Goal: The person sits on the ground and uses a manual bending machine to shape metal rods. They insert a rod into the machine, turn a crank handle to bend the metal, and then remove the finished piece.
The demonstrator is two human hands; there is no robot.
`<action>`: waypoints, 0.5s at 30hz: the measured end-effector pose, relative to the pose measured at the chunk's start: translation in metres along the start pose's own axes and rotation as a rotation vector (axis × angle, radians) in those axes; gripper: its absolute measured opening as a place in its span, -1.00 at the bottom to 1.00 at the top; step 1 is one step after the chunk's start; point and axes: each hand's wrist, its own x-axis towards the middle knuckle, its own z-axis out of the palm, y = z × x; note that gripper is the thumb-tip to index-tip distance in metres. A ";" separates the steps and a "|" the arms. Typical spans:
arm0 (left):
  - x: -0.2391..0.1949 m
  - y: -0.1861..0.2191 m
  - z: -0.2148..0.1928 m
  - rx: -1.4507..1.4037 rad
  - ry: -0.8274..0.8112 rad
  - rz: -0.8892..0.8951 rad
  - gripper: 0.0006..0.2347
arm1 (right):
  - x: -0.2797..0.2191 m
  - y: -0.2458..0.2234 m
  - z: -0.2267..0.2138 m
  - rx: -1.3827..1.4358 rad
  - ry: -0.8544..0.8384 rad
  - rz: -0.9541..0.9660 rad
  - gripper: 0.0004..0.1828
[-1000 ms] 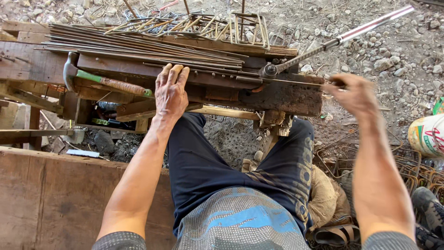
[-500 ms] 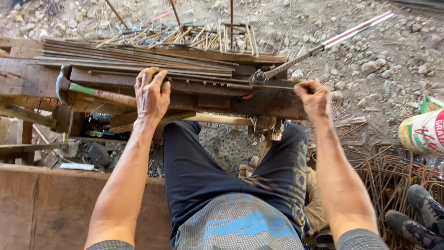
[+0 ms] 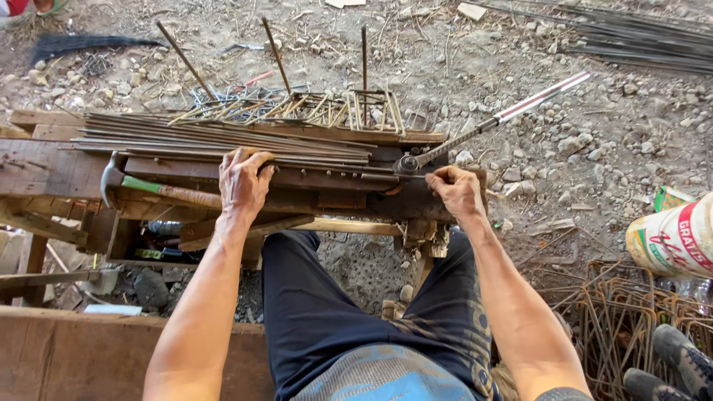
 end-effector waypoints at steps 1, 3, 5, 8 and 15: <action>0.001 -0.001 -0.001 0.003 -0.015 -0.010 -0.79 | -0.004 -0.007 0.001 -0.001 -0.011 0.014 -0.87; 0.005 -0.001 -0.001 -0.005 -0.004 0.015 -0.80 | -0.010 -0.021 0.001 0.070 0.029 0.022 -0.87; 0.002 -0.005 0.002 0.008 -0.009 0.010 -0.80 | -0.012 -0.010 0.003 0.106 0.015 0.043 -0.88; 0.006 -0.006 0.003 0.006 -0.018 0.015 -0.80 | -0.010 -0.004 0.009 0.169 0.028 0.062 -0.87; 0.001 -0.002 0.000 -0.064 0.057 0.061 -0.85 | 0.001 0.007 0.037 0.118 0.000 0.025 -0.91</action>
